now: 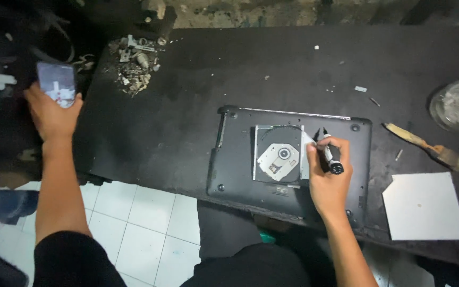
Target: Removing a CD drive from a laptop using a screwdriver and cleaning it with a brush.
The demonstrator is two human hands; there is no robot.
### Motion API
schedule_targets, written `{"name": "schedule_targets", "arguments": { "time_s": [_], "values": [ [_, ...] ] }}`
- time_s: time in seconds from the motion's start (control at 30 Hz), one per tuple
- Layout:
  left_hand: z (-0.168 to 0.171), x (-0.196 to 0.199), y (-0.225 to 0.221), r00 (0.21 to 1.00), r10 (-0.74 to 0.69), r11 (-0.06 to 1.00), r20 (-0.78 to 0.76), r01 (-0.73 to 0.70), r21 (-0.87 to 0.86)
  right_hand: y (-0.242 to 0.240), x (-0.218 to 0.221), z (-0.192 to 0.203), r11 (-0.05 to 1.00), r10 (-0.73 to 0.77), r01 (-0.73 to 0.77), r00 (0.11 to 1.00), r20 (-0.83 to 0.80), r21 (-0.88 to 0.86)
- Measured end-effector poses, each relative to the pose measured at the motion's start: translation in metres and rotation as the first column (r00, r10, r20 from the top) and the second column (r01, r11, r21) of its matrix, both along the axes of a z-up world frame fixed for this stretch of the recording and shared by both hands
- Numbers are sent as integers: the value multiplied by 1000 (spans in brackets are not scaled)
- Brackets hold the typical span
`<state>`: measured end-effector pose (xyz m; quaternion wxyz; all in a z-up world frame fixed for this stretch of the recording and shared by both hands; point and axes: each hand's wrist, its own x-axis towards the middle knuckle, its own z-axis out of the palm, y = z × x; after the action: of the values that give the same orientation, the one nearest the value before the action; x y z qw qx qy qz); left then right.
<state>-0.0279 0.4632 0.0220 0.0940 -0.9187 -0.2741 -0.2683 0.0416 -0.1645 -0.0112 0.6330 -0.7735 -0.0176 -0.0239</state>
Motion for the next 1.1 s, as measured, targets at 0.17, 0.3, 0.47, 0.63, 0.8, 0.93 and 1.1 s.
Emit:
{"name": "schedule_targets", "arguments": {
  "time_s": [0.17,0.3,0.47,0.63,0.8,0.93,1.1],
  "values": [
    [14,1,-24,1000,19,997,6,-18,-73,3,-2,6,1000,-10,10,999,-39,4],
    [15,3,-27,999,50,991,-21,-52,-120,2,-2,5,1000,4,-5,999,-34,-16],
    [13,1,-30,1000,-3,995,25,6,-96,3,-2,6,1000,7,-7,1000,-21,-7],
    [8,3,-29,1000,4,995,1,-4,-99,2,-2,6,1000,0,0,1000,-13,-26],
    [11,4,-32,999,-18,995,29,21,-93,3,-1,6,999,-13,12,999,-40,-36],
    [2,3,-22,999,-42,996,26,44,-81,2,1,1,999,-13,14,1000,11,-34],
    [6,-3,-25,988,-20,978,-150,-12,-210,1,2,-2,1000,-5,6,999,40,-23]
  ]
}}
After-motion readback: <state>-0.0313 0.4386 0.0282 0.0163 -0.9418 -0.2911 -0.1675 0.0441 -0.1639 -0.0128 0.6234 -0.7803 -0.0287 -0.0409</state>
